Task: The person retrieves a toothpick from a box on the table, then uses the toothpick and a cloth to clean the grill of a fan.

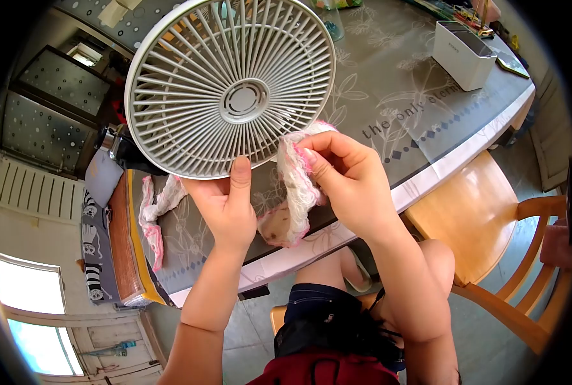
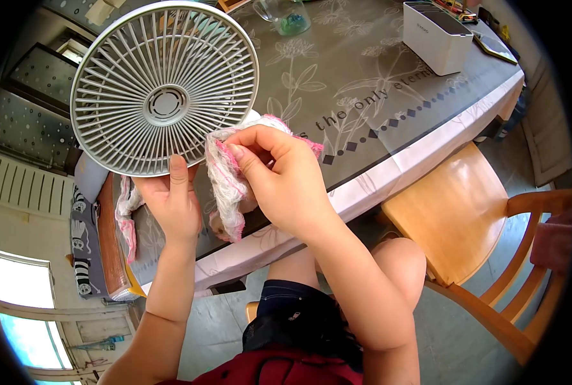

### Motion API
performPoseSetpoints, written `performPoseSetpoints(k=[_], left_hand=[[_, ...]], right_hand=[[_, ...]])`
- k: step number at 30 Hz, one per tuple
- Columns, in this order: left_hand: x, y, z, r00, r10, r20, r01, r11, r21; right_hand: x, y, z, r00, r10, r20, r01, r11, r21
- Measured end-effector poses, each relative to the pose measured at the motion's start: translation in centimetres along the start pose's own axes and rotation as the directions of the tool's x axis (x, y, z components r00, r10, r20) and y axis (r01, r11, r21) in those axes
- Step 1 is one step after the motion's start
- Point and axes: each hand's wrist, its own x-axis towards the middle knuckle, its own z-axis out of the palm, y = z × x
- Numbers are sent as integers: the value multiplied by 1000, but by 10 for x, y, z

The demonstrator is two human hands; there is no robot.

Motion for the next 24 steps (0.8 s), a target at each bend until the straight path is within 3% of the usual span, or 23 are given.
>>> performPoseSetpoints(k=[2, 3, 11, 18, 20, 24], left_hand=[[1, -1, 0, 1000, 6, 6, -6, 1000, 6], [1, -1, 1, 1000, 14, 13, -14, 1000, 6], [-1, 0, 1, 1000, -20, 9, 20, 1000, 19], [-2, 3, 6, 1000, 7, 26, -7, 1000, 5], [-3, 7, 10, 999, 16, 39, -17, 1000, 14], [-6, 10, 13, 997, 42, 58, -44, 998, 43]], right_hand=[[-3, -8, 2, 992, 102, -73, -113, 978, -175], [-4, -7, 3, 992, 102, -75, -114, 979, -171], [-6, -5, 8, 963, -256, -90, 197, 889, -414], [-4, -2, 10, 911, -402, -95, 281, 771, -572], [-5, -7, 11, 891, -448, -78, 283, 681, -676], [-5, -14, 10, 881, -472, -41, 311, 642, -701]])
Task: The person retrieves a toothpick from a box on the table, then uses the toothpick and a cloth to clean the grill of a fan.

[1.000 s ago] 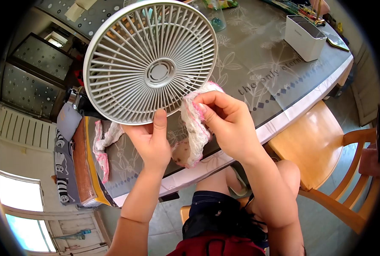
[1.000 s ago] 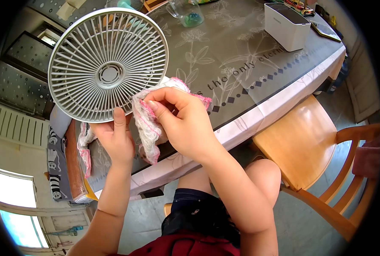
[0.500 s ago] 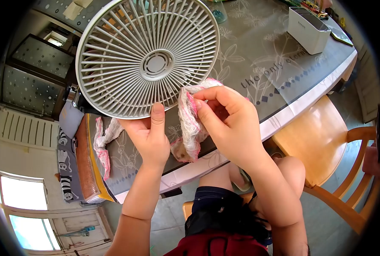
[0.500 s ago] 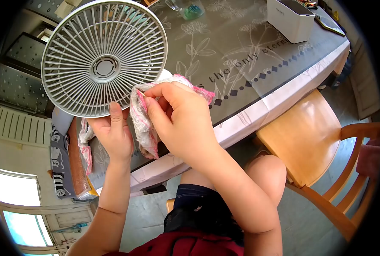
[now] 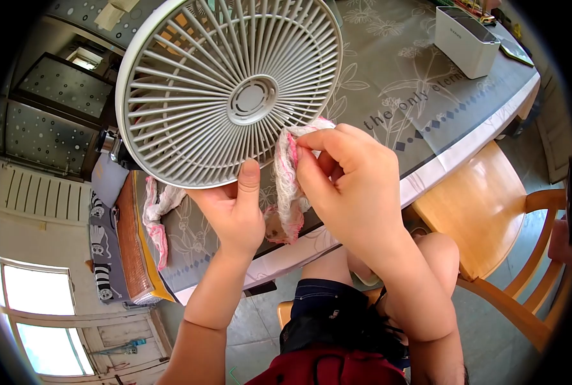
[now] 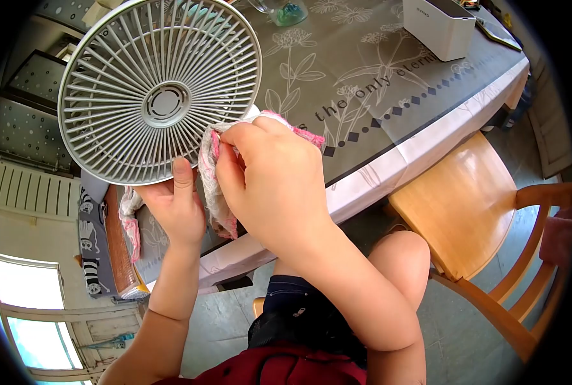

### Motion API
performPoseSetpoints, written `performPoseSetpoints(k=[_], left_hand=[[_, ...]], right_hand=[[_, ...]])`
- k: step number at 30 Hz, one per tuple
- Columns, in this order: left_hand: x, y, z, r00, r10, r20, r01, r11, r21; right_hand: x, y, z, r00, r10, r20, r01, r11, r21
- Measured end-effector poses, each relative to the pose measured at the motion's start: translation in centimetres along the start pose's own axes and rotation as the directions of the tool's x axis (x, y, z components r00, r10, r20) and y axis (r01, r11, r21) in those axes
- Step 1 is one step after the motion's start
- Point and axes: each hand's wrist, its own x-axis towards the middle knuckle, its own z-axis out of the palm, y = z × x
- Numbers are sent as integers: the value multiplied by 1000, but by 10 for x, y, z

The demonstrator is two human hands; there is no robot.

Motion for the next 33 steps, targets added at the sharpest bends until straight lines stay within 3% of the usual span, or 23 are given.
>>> performPoseSetpoints(k=[9, 15, 17, 18, 20, 21, 25, 28, 33], left_hand=[[-3, 0, 5, 1000, 30, -3, -30, 999, 17], [-2, 0, 3, 1000, -11, -17, 11, 1000, 20], [-2, 1, 4, 999, -13, -35, 14, 1000, 13], [-3, 2, 5, 999, -9, -42, 10, 1000, 21], [-4, 2, 6, 999, -4, -51, 5, 1000, 28], [-4, 1, 7, 998, 10, -67, -7, 999, 39], [-1, -5, -5, 998, -23, -54, 25, 999, 22], [4, -16, -10, 995, -47, -93, 44, 998, -37], [6, -13, -8, 992, -67, -109, 52, 989, -138]], right_hand=[[5, 2, -6, 999, 36, 36, -42, 982, 183], [4, 6, -8, 970, 157, 188, -212, 922, 325], [4, 13, 0, 958, 215, 191, -285, 808, 516], [3, 11, 0, 958, 214, 191, -283, 809, 516], [2, 5, -2, 873, 296, 388, -477, 687, 548], [1, 9, -2, 869, 281, 408, -480, 683, 551], [0, 16, -2, 903, 266, 337, -422, 694, 583], [1, 18, -7, 864, 329, 382, -500, 657, 564], [0, 17, -8, 876, 306, 374, -474, 692, 545]])
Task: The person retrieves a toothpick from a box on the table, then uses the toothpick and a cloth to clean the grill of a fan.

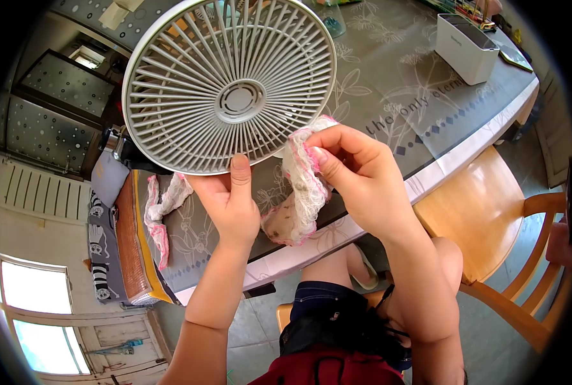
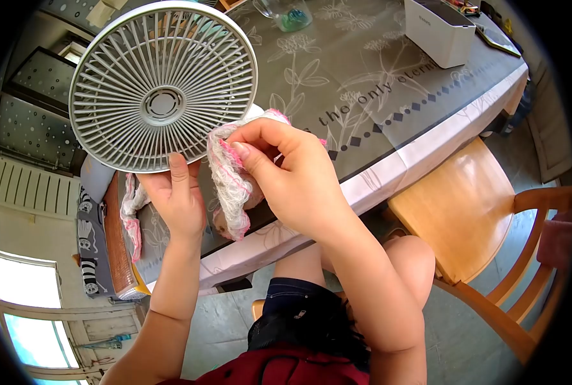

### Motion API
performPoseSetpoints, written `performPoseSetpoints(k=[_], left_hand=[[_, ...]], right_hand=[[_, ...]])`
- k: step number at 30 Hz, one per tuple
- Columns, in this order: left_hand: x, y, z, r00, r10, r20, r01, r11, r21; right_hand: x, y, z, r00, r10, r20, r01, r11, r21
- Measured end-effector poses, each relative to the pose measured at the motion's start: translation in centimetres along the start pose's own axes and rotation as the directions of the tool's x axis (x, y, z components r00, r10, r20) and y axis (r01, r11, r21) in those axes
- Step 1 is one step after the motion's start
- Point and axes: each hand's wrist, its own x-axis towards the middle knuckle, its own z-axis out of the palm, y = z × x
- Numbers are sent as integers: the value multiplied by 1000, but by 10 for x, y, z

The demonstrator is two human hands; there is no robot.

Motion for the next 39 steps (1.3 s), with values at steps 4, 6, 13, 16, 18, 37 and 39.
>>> performPoseSetpoints(k=[4, 6, 13, 16, 18, 37, 39], left_hand=[[1, 0, 2, 1000, 7, -1, -7, 1000, -7], [0, 1, 2, 1000, -1, 6, 1, 1000, 3], [4, 14, -1, 898, 440, 6, -413, 838, 357], [4, 28, -6, 744, 636, 207, -658, 641, 396], [-1, 33, -6, 686, 568, 456, -721, 613, 322], [4, 43, -6, 794, 541, 278, -597, 607, 524], [10, 31, -13, 758, 594, 270, -630, 558, 541]], right_hand=[[1, 0, -1, 1000, 4, -8, -4, 1000, -27], [1, -1, -2, 1000, 13, -18, -13, 999, -36], [0, 1, -4, 999, -2, 47, 2, 1000, 7], [0, 3, -4, 999, -7, 46, 6, 999, 33], [-1, 2, -6, 997, 38, 68, -39, 999, 8], [-12, -11, 6, 965, -261, 17, 255, 925, -282], [-9, -12, 12, 959, -282, -21, 270, 933, -237]])
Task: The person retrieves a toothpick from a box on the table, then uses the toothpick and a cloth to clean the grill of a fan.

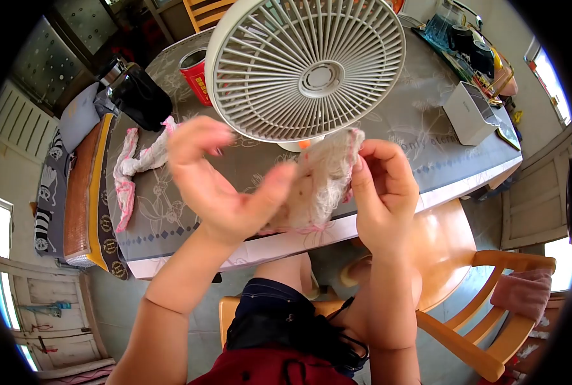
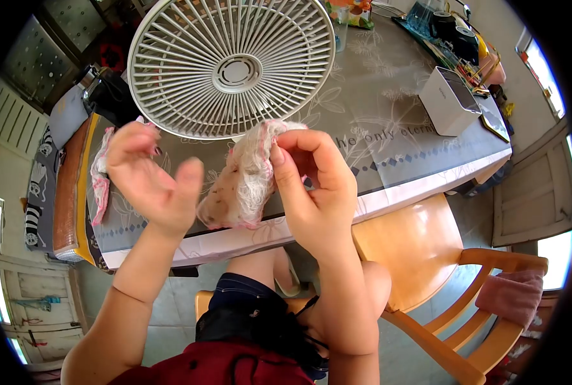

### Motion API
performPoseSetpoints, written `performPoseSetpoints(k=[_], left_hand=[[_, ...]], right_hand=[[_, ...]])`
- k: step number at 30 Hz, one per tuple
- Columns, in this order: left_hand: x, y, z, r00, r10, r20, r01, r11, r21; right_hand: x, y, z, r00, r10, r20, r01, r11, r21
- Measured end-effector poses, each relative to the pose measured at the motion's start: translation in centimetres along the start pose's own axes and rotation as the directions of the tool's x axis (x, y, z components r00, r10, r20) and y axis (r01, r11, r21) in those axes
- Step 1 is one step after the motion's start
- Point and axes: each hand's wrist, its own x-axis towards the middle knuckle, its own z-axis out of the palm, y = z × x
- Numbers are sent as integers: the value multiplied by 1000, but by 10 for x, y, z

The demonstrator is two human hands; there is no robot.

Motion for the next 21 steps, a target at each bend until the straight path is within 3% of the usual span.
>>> performPoseSetpoints(k=[2, 3, 4, 5, 6, 8, 9, 16, 20, 21], left_hand=[[-3, -5, 11, 897, -338, -287, 281, 934, -222], [-4, -2, 7, 907, -399, -131, 376, 911, -170], [-4, -1, 11, 906, -401, -134, 378, 910, -169], [-4, 0, 19, 863, -503, -39, 449, 801, -395], [-5, 2, 23, 815, -574, 80, 503, 633, -588], [-5, 4, 26, 782, -605, 151, 560, 575, -596], [-6, 5, 27, 745, -629, 222, 613, 514, -600], [-13, -4, 26, 789, -581, 200, 584, 607, -539], [-17, -8, 25, 791, -573, 214, 585, 604, -541], [-18, -8, 26, 795, -573, 197, 575, 612, -543]], right_hand=[[4, 3, 9, 999, -7, -43, 9, 999, 48], [11, 9, 16, 980, -176, -92, 173, 984, -38], [19, 15, 20, 931, -341, -126, 326, 937, -130], [30, 20, 23, 862, -498, -94, 448, 835, -318], [34, 19, 28, 848, -522, -95, 463, 815, -348], [38, 27, 39, 826, -551, -118, 461, 781, -421], [39, 35, 38, 785, -615, -69, 493, 688, -532], [28, 44, 35, 803, -583, -122, 428, 707, -562], [14, 40, 27, 870, -488, -65, 370, 735, -568], [9, 38, 22, 926, -377, -12, 298, 749, -592]])
